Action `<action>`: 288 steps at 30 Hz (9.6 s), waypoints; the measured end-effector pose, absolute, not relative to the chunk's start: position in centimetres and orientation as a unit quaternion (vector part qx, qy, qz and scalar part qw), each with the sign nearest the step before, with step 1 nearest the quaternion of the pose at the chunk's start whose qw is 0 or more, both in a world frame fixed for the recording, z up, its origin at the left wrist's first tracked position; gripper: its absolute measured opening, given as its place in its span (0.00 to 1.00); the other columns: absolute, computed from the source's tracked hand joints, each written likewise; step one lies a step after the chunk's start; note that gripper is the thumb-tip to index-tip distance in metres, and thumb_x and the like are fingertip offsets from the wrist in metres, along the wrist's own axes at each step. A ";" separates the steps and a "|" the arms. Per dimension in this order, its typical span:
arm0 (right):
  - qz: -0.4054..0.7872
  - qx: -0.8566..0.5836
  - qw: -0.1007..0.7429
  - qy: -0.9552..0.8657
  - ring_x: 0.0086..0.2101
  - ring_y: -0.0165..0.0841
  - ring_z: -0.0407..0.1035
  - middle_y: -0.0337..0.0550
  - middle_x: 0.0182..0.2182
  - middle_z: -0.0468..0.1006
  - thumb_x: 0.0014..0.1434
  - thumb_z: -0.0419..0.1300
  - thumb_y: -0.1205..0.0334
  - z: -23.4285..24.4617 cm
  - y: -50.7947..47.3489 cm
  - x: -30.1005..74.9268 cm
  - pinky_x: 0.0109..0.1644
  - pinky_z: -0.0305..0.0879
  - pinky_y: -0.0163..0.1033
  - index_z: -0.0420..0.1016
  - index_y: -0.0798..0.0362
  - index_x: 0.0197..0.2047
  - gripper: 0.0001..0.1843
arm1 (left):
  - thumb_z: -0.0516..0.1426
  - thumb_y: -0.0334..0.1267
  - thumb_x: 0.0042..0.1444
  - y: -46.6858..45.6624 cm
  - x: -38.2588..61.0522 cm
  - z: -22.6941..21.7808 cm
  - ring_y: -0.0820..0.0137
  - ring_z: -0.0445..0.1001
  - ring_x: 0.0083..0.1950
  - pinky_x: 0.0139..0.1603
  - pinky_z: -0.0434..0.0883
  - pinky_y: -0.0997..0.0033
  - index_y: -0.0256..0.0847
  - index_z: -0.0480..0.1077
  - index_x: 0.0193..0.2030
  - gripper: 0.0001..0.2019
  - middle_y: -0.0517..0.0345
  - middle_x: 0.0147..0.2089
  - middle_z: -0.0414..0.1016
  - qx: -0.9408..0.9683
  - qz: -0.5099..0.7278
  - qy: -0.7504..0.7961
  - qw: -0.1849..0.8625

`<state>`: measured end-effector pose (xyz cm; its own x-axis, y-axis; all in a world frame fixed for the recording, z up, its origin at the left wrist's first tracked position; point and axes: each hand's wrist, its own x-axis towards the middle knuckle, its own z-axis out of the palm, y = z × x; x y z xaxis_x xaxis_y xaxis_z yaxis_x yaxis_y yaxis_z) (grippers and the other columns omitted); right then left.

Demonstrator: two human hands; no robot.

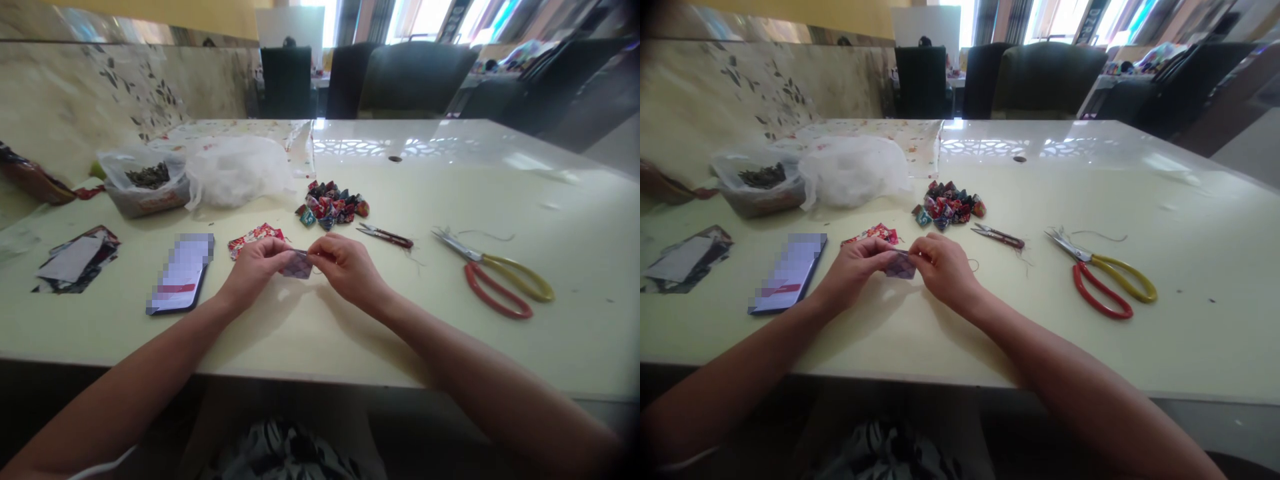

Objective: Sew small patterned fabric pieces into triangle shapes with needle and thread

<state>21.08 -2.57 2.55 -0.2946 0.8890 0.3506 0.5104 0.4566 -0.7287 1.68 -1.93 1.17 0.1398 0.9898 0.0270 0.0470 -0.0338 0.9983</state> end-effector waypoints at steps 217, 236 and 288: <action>0.545 -0.412 0.573 -0.452 0.16 0.20 0.45 0.27 0.16 0.49 0.54 0.66 0.60 4.3 0.6 25.1 0.18 0.49 0.29 0.58 0.51 0.25 0.18 | 0.67 0.40 0.51 -2.3 1.7 2.5 0.77 0.69 0.21 0.20 0.66 0.80 0.37 0.71 0.30 0.11 0.60 0.23 0.75 0.612 0.303 0.390 0.618; 0.593 -0.418 0.363 -0.586 0.17 0.20 0.51 0.32 0.19 0.63 0.53 0.65 0.52 1.4 -1.9 20.9 0.17 0.48 0.29 0.69 0.54 0.24 0.16 | 0.66 0.45 0.53 -2.1 1.9 1.3 0.74 0.74 0.31 0.37 0.70 0.74 0.36 0.75 0.35 0.13 0.59 0.32 0.77 0.567 0.431 0.431 0.554; 0.369 -0.456 0.409 -0.699 0.26 0.25 0.59 0.35 0.23 0.70 0.58 0.59 0.68 2.5 -2.9 20.7 0.33 0.55 0.33 0.73 0.56 0.28 0.07 | 0.67 0.40 0.51 -2.6 2.3 1.4 0.73 0.74 0.31 0.35 0.73 0.73 0.37 0.77 0.35 0.09 0.58 0.32 0.79 0.583 0.496 0.447 0.463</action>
<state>20.72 -2.91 2.50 -0.2484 0.9396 0.2354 0.3361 0.3116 -0.8888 2.29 -2.57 1.41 0.1090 0.9804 0.1641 0.0614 -0.1714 0.9833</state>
